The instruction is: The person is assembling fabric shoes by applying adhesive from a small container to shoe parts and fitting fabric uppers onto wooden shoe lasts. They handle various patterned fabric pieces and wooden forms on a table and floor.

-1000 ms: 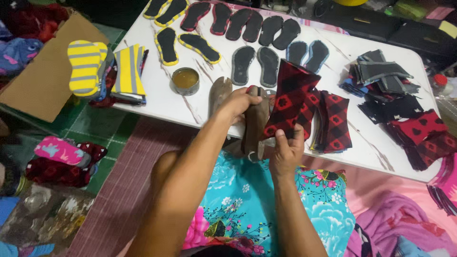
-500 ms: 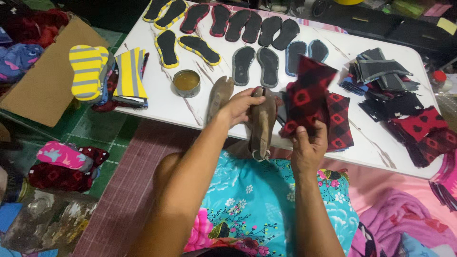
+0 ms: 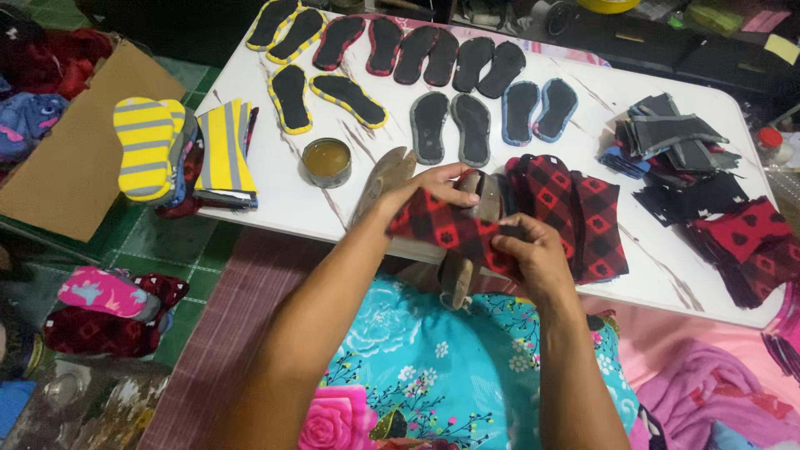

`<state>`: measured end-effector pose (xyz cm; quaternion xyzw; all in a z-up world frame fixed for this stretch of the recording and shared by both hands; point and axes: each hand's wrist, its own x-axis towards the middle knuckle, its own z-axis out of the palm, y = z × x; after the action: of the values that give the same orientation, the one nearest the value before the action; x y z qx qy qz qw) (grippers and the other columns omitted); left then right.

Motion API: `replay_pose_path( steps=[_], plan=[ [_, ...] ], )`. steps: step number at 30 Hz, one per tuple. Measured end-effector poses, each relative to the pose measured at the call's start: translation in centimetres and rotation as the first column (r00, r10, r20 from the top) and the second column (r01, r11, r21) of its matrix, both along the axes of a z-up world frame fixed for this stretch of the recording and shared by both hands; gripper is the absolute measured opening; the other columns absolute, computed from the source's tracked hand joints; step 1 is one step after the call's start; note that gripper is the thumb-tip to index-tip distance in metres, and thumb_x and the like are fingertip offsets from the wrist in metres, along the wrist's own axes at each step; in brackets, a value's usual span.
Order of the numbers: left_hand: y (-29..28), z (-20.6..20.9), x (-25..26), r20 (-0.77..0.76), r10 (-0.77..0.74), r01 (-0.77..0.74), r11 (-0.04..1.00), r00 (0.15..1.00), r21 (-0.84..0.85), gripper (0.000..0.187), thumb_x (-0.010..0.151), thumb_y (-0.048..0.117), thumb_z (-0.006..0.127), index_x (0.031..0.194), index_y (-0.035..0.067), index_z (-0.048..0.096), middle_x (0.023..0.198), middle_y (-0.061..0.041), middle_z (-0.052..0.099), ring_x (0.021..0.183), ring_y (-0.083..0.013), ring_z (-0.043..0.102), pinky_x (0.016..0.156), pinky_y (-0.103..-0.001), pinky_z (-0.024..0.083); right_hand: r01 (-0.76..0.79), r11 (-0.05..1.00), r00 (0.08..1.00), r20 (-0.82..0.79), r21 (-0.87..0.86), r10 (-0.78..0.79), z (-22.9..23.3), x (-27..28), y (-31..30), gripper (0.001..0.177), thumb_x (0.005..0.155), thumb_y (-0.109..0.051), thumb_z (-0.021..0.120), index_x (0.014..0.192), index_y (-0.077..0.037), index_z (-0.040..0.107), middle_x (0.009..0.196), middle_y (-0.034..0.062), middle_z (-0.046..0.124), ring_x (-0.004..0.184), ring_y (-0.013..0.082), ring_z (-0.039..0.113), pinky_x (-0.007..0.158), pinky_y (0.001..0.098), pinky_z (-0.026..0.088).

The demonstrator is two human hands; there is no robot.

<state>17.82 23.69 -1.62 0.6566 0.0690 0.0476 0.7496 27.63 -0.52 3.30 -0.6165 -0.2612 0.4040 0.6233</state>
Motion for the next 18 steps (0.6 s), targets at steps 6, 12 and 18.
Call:
replay_pose_path(
  steps=[6,12,18],
  plan=[
    [0.3,1.5,-0.9,-0.222,0.062,-0.036,0.992,0.973,0.121,0.064,0.084,0.04,0.074,0.143,0.025,0.052,0.124,0.0,0.068,0.108,-0.0149,0.066,0.073,-0.043,0.058,-0.071,0.997,0.986,-0.152,-0.018,0.067,-2.4,0.4,0.3,0.013,0.085,-0.006,0.065,0.097,-0.009,0.065,0.071,-0.0025,0.065,0.053,0.0074,0.057,0.045,0.0224,0.04],
    [2.8,-1.0,-2.4,-0.23,0.078,-0.061,0.995,0.97,0.078,0.074,0.084,0.042,0.075,0.15,0.021,0.048,0.132,-0.003,0.062,0.114,-0.0192,0.063,0.075,-0.045,0.061,-0.05,0.992,0.976,-0.204,0.115,0.072,-5.8,-3.0,2.9,0.009,0.091,-0.008,0.068,0.098,-0.009,0.064,0.077,-0.0008,0.064,0.059,0.0082,0.056,0.05,0.0235,0.043],
    [3.7,-2.2,-2.5,-0.267,0.136,-0.119,0.99,0.954,0.079,0.083,0.082,0.041,0.077,0.152,0.013,0.044,0.144,-0.004,0.056,0.126,-0.0194,0.058,0.085,-0.043,0.061,0.011,0.992,0.994,-0.106,0.124,0.002,-3.8,-3.0,3.8,0.011,0.093,-0.007,0.071,0.102,-0.005,0.066,0.087,0.004,0.071,0.072,0.0112,0.066,0.065,0.0265,0.056]
  ],
)
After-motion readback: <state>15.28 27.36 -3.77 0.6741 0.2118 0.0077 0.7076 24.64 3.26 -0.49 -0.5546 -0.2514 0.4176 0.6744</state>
